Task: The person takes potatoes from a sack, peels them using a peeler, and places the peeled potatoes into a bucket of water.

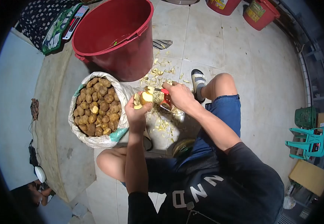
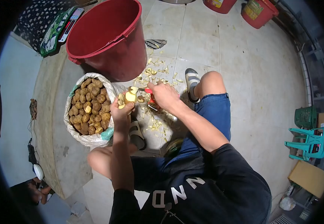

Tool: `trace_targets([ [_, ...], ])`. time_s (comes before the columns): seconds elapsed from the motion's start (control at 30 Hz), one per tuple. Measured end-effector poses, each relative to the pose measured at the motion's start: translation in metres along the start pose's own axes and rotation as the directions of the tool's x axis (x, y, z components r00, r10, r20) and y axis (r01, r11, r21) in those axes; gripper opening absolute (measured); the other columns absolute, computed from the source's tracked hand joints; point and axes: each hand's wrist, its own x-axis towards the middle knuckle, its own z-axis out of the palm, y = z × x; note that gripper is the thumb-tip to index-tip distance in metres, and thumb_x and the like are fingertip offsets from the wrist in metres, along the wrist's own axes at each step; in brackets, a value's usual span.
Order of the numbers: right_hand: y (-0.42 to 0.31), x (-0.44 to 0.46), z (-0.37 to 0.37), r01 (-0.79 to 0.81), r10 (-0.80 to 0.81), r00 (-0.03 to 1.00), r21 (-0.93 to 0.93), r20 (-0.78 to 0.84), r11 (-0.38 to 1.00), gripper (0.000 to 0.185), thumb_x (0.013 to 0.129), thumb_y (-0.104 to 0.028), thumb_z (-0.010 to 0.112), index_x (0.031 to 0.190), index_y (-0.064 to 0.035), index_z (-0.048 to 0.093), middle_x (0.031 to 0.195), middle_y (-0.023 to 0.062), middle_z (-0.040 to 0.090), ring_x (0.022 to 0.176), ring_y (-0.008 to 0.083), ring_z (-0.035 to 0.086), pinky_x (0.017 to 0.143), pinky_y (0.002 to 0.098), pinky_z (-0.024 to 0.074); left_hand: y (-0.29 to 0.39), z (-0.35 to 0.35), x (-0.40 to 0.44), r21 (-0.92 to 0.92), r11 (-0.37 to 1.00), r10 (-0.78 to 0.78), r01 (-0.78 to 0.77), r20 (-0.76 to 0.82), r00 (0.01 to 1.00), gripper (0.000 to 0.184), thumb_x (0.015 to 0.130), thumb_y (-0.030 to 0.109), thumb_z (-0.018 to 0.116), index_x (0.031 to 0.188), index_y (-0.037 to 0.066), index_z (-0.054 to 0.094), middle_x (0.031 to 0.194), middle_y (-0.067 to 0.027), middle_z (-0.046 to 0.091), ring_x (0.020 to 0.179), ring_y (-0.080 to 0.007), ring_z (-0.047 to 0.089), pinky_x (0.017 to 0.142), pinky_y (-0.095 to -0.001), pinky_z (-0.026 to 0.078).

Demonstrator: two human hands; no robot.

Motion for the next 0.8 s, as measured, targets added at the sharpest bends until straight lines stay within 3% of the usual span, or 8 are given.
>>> trace_targets([
  [0.23,-0.032,-0.021,-0.018,0.158,-0.159,0.987,-0.056,-0.016,0.986,0.025,0.083,-0.007,0.053,0.107,-0.0116,0.057,0.097,0.0245,0.059,0.082,0.0421,0.066,0.069,0.0504,0.0532,-0.011,0.000,0.007,-0.121,0.992,0.030,-0.029,0.004,1.000,0.039,0.075,-0.002,0.065,0.113,-0.006,0.057,0.100,-0.0070,0.064,0.086,-0.0131,0.061,0.080,-0.0263,0.050],
  [0.3,-0.005,0.001,0.002,0.003,-0.002,1.000,-0.100,0.009,0.995,0.023,0.084,-0.008,0.054,0.107,-0.0101,0.058,0.090,0.0240,0.062,0.082,0.0411,0.066,0.070,0.0500,0.0526,-0.014,-0.002,0.001,-0.092,0.995,0.048,-0.048,-0.001,0.999,0.039,0.074,-0.002,0.065,0.112,-0.006,0.057,0.100,-0.0072,0.063,0.087,-0.0136,0.062,0.082,-0.0265,0.050],
  [0.4,0.013,0.011,-0.005,-0.065,0.066,0.998,-0.031,0.010,0.997,0.023,0.084,-0.008,0.057,0.107,-0.0085,0.058,0.086,0.0248,0.063,0.083,0.0429,0.065,0.072,0.0502,0.0517,-0.003,0.004,0.000,-0.139,0.990,0.019,-0.017,0.013,1.000,0.042,0.073,-0.003,0.065,0.114,-0.006,0.055,0.100,-0.0079,0.063,0.087,-0.0140,0.061,0.078,-0.0256,0.049],
  [0.57,0.013,0.007,-0.014,0.053,-0.034,0.995,0.216,-0.090,0.975,0.036,0.076,-0.016,0.075,0.106,-0.0063,0.058,0.086,0.0250,0.064,0.086,0.0436,0.063,0.073,0.0495,0.0499,0.004,0.002,0.001,-0.191,0.982,0.004,0.006,0.050,0.999,0.042,0.074,0.000,0.064,0.115,-0.006,0.054,0.100,-0.0087,0.063,0.089,-0.0153,0.061,0.078,-0.0262,0.050],
  [0.7,0.034,0.013,-0.017,0.093,-0.010,0.975,0.369,-0.221,0.925,0.046,0.070,-0.021,0.084,0.104,-0.0032,0.059,0.084,0.0140,0.067,0.074,0.0279,0.065,0.070,0.0373,0.0504,0.004,0.002,0.000,-0.159,0.987,0.030,-0.022,0.046,0.998,0.044,0.075,0.002,0.063,0.117,-0.007,0.052,0.101,-0.0107,0.062,0.090,-0.0174,0.062,0.078,-0.0275,0.051],
  [0.73,0.040,0.015,-0.018,0.137,-0.016,0.962,0.434,-0.272,0.891,0.046,0.071,-0.018,0.085,0.104,-0.0019,0.058,0.079,0.0047,0.065,0.070,0.0147,0.060,0.066,0.0313,0.0494,0.004,0.001,0.000,-0.161,0.987,0.031,-0.024,0.042,0.999,0.044,0.075,0.002,0.063,0.117,-0.007,0.052,0.101,-0.0107,0.062,0.090,-0.0174,0.062,0.078,-0.0275,0.051],
  [0.77,0.049,0.021,-0.015,0.028,0.104,0.985,0.724,-0.137,0.689,0.047,0.069,-0.017,0.087,0.104,-0.0014,0.060,0.079,0.0058,0.066,0.075,0.0117,0.061,0.069,0.0303,0.0501,0.006,0.001,0.000,-0.196,0.980,0.030,-0.015,0.072,0.997,0.045,0.075,0.002,0.062,0.118,-0.006,0.051,0.102,-0.0114,0.062,0.090,-0.0178,0.062,0.076,-0.0279,0.052],
  [0.8,0.048,0.021,-0.022,0.020,0.110,0.988,0.791,-0.110,0.611,0.046,0.070,-0.015,0.087,0.104,-0.0015,0.059,0.081,0.0037,0.065,0.076,0.0089,0.059,0.068,0.0276,0.0489,0.007,0.002,0.000,-0.231,0.973,0.030,-0.005,0.105,0.994,0.047,0.075,0.003,0.062,0.119,-0.006,0.050,0.102,-0.0120,0.062,0.090,-0.0181,0.063,0.075,-0.0284,0.052],
])
